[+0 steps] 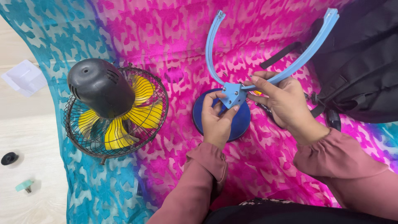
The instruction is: The person uses a screwdriver to tighten screws on a light blue plastic fan component attached to a blue circular base. They repeatedly insert and remove screws while adjusting the part's position on the base.
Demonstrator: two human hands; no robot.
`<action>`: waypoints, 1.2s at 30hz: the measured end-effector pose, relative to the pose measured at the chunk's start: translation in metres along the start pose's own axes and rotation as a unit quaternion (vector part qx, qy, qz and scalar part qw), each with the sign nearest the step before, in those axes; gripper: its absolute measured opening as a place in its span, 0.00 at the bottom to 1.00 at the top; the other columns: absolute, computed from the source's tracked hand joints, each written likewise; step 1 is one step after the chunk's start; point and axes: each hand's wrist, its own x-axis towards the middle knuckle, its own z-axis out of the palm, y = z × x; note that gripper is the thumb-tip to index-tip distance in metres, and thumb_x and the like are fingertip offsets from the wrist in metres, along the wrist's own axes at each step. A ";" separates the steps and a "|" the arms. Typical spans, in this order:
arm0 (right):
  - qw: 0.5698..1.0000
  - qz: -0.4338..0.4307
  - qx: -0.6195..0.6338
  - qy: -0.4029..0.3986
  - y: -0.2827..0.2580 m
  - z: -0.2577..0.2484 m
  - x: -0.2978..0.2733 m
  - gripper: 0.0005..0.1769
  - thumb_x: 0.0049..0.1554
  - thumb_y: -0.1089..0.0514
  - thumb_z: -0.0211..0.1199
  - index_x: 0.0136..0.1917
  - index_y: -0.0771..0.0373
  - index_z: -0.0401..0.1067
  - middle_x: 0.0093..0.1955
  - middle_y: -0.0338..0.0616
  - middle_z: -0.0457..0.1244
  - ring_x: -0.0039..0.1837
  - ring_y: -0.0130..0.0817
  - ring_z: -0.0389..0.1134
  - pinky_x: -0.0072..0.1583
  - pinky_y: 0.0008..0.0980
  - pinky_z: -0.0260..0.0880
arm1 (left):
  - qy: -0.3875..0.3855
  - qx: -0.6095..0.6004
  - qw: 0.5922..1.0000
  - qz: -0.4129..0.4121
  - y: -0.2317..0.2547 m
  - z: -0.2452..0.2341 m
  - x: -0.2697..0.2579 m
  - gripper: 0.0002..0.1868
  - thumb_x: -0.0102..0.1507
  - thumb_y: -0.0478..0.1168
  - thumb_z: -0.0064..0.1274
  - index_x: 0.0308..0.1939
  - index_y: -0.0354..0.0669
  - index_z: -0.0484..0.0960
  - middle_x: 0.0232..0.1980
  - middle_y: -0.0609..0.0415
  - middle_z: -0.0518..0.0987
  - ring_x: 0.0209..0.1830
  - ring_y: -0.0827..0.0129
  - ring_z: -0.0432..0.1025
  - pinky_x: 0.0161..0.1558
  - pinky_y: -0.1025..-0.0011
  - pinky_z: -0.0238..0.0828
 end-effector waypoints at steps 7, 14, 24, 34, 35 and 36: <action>0.998 0.018 0.025 0.062 -0.002 -0.022 0.004 0.13 0.59 0.71 0.58 0.57 0.76 0.68 0.54 0.53 0.68 0.61 0.47 0.73 0.60 0.45 0.78 | -0.030 0.120 0.992 0.000 -0.017 -0.027 0.058 0.23 0.69 0.43 0.50 0.66 0.39 0.69 0.56 0.51 0.71 0.56 0.65 0.67 0.53 0.69 0.65; 0.995 0.032 0.011 0.099 -0.011 -0.048 0.004 0.12 0.60 0.71 0.53 0.56 0.81 0.66 0.56 0.64 0.66 0.61 0.50 0.74 0.60 0.37 0.78 | 0.063 0.220 0.973 0.002 -0.011 -0.037 0.185 0.25 0.69 0.44 0.48 0.67 0.36 0.67 0.56 0.46 0.77 0.48 0.62 0.72 0.48 0.62 0.70; 0.989 0.091 0.077 0.090 -0.001 -0.085 0.011 0.17 0.58 0.73 0.47 0.58 0.85 0.66 0.60 0.66 0.68 0.64 0.49 0.73 0.56 0.26 0.77 | -0.006 0.081 0.978 -0.191 -0.018 -0.037 0.142 0.24 0.68 0.47 0.49 0.64 0.37 0.75 0.59 0.48 0.79 0.56 0.63 0.75 0.52 0.59 0.78; 0.984 0.060 0.156 0.067 0.019 -0.068 0.011 0.16 0.59 0.73 0.52 0.60 0.82 0.66 0.55 0.58 0.65 0.66 0.53 0.72 0.61 0.28 0.75 | -0.020 0.016 0.961 -0.274 -0.009 0.017 0.020 0.40 0.59 0.48 0.62 0.68 0.42 0.60 0.62 0.43 0.75 0.58 0.61 0.74 0.53 0.56 0.78; 0.985 0.054 0.153 0.055 0.020 -0.065 0.010 0.16 0.60 0.73 0.52 0.61 0.83 0.66 0.55 0.58 0.65 0.66 0.53 0.71 0.62 0.28 0.75 | -0.012 0.012 0.965 -0.260 -0.009 0.020 0.014 0.42 0.56 0.47 0.64 0.69 0.45 0.57 0.61 0.43 0.75 0.59 0.63 0.74 0.52 0.58 0.78; 0.987 0.048 0.149 0.044 0.019 -0.062 0.009 0.16 0.60 0.73 0.52 0.61 0.84 0.66 0.56 0.58 0.65 0.67 0.54 0.71 0.63 0.29 0.76 | -0.028 0.037 0.977 -0.207 -0.010 0.022 0.007 0.43 0.56 0.44 0.65 0.69 0.43 0.58 0.62 0.44 0.73 0.59 0.63 0.74 0.54 0.60 0.77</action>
